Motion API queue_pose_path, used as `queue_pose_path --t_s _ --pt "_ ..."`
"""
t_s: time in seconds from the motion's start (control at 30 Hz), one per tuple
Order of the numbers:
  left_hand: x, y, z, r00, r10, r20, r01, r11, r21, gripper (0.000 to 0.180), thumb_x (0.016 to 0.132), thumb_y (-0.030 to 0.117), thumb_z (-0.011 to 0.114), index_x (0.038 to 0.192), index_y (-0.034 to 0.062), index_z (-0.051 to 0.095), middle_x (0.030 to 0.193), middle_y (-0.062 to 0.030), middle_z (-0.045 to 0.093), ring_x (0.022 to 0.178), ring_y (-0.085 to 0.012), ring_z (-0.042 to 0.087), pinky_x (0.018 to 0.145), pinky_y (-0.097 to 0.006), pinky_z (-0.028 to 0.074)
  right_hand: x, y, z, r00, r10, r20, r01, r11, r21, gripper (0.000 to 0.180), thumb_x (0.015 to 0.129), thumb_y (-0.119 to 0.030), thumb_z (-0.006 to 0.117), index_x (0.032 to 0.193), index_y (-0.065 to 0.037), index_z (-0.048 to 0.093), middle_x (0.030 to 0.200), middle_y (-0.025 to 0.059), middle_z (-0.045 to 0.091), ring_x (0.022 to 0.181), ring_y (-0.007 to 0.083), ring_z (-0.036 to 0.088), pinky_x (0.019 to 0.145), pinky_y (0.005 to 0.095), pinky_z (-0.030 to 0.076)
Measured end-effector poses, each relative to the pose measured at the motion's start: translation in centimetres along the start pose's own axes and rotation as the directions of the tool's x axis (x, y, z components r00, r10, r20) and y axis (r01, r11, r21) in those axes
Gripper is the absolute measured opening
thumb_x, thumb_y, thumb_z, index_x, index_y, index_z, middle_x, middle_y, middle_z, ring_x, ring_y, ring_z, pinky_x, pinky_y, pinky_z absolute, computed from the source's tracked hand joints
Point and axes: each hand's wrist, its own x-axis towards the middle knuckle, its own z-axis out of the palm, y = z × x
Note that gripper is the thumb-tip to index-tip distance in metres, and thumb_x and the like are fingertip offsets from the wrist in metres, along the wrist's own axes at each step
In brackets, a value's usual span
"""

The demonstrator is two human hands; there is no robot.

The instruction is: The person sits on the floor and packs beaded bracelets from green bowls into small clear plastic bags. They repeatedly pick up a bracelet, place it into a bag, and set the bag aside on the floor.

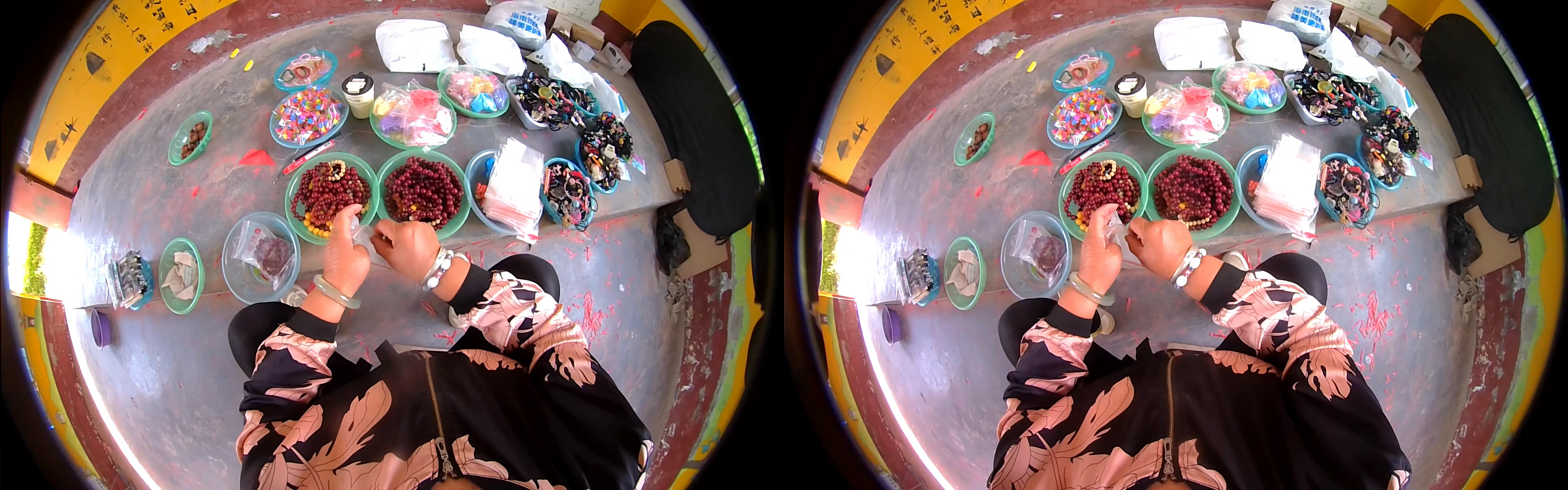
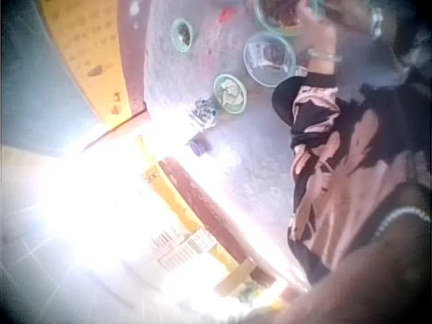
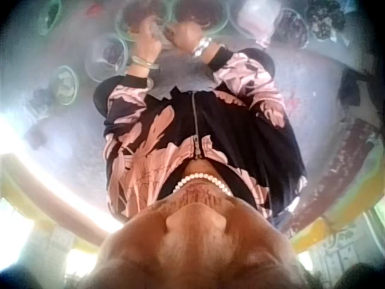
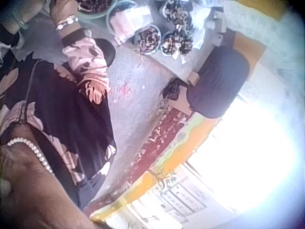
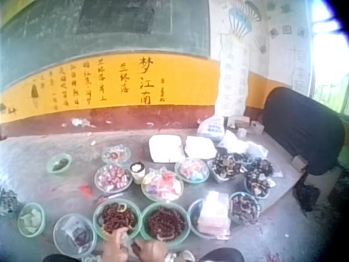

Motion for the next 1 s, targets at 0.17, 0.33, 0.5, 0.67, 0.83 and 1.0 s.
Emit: queue_pose_path --t_s 0.17,0.33,0.5,0.67,0.83,1.0 --pt "0.7 0.6 -0.1 0.978 0.051 -0.201 -0.017 0.986 0.167 0.044 0.069 -0.001 0.059 0.111 0.0003 0.045 0.109 -0.0195 0.051 0.102 -0.0341 0.051 0.087 -0.039 0.041 0.1 0.8 0.7 0.994 0.072 -0.079 -0.063 0.992 0.105 0.013 0.076 -0.021 0.062 0.072 -0.009 0.058 0.053 0.0154 0.055 0.049 0.0350 0.056 0.044 0.0440 0.044" --pt "0.9 1.6 -0.5 0.958 -0.122 -0.259 0.167 0.973 0.159 0.043 0.066 0.021 0.075 0.093 0.0022 0.048 0.093 -0.0148 0.057 0.084 -0.0251 0.057 0.069 -0.035 0.045 0.8 0.8 0.1 0.980 0.113 -0.162 -0.119 0.993 -0.025 0.013 0.076 -0.019 0.062 0.072 -0.008 0.056 0.052 0.0150 0.055 0.049 0.0350 0.056 0.044 0.0435 0.044" --pt "0.4 1.4 0.0 0.948 -0.304 -0.094 0.308 0.951 0.036 0.028 0.073 0.021 0.069 0.082 0.0014 0.052 0.071 -0.0103 0.061 0.059 -0.0231 0.059 0.056 -0.034 0.046 0.4 -0.1 -0.1 0.989 -0.041 -0.142 0.020 0.990 -0.143 0.017 0.078 -0.019 0.061 0.068 -0.008 0.052 0.049 0.0133 0.053 0.044 0.0317 0.055 0.039 0.0405 0.043" --pt "0.9 2.0 -0.6 0.831 -0.545 0.110 0.551 0.783 -0.289 0.016 0.077 0.009 0.063 0.085 -0.0001 0.053 0.077 -0.0082 0.061 0.066 -0.0172 0.061 0.059 -0.029 0.051 0.4 0.0 -0.1 0.984 -0.118 -0.130 0.094 0.979 -0.179 0.018 0.078 -0.019 0.060 0.067 -0.007 0.052 0.049 0.0126 0.053 0.042 0.0297 0.055 0.039 0.0384 0.044" --pt "0.6 0.2 -0.8 0.809 -0.514 0.286 0.540 0.456 -0.707 0.012 0.080 0.001 0.055 0.091 0.0000 0.053 0.084 -0.0042 0.057 0.074 -0.0157 0.060 0.065 -0.027 0.053 0.8 0.8 0.4 0.983 0.175 -0.048 -0.164 0.971 0.173 0.018 0.078 -0.019 0.061 0.068 -0.005 0.057 0.053 0.0147 0.056 0.048 0.0306 0.058 0.044 0.0383 0.046" --pt "0.7 0.4 -0.7 0.847 -0.488 0.213 0.524 0.691 -0.499 0.013 0.078 0.001 0.055 0.090 0.0001 0.052 0.081 -0.0086 0.057 0.073 -0.0191 0.060 0.066 -0.032 0.051 1.2 1.5 0.2 0.939 0.316 0.138 -0.344 0.837 0.425 0.020 0.078 -0.023 0.062 0.068 -0.006 0.060 0.058 0.0155 0.058 0.054 0.0348 0.058 0.047 0.0405 0.045"
